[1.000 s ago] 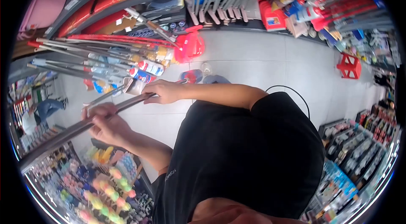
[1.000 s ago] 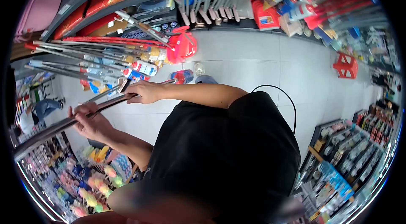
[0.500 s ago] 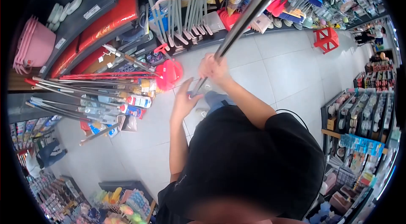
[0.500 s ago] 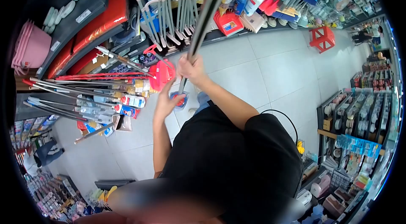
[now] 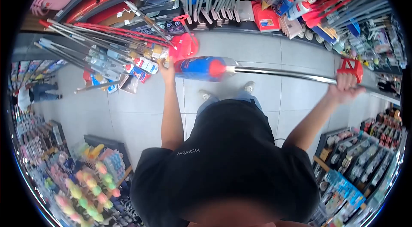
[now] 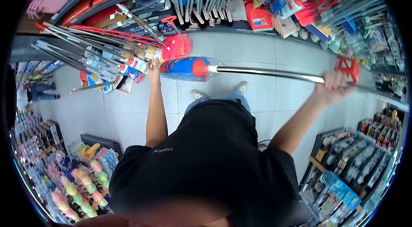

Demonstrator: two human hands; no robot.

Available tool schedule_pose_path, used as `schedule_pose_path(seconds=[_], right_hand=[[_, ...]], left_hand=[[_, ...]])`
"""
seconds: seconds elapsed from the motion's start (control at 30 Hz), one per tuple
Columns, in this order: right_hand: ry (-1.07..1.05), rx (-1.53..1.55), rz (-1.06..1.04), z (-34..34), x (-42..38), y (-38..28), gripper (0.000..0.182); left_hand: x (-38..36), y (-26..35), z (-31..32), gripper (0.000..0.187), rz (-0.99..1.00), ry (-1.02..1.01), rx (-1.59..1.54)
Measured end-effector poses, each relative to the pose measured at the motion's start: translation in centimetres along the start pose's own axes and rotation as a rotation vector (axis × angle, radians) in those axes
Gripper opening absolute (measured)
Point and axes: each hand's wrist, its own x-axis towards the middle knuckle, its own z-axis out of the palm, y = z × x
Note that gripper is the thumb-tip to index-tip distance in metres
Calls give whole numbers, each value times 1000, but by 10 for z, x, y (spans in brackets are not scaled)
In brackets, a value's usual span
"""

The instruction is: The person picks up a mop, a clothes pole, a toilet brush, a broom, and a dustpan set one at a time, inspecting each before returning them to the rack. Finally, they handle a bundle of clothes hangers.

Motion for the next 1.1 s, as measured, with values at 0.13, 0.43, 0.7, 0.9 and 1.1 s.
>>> schedule_pose_path(seconds=[0.13,0.43,0.7,0.9,1.1], right_hand=[[229,17,-95,-94,12,-86,55],[957,-168,-230,-313,30,-195,46],[733,-43,-246,-404,58,-262,39],[733,-137,-376,-436,90,-282,38],[692,-31,-336,-391,123,-242,47]], left_hand=[[-41,41,15,76,-706,-274,-658],[-109,151,138,46,-220,-616,-319],[-153,204,232,51,-270,-566,-299],[-180,215,266,40,-128,-635,-325],[-155,200,291,39,-64,-581,-233]])
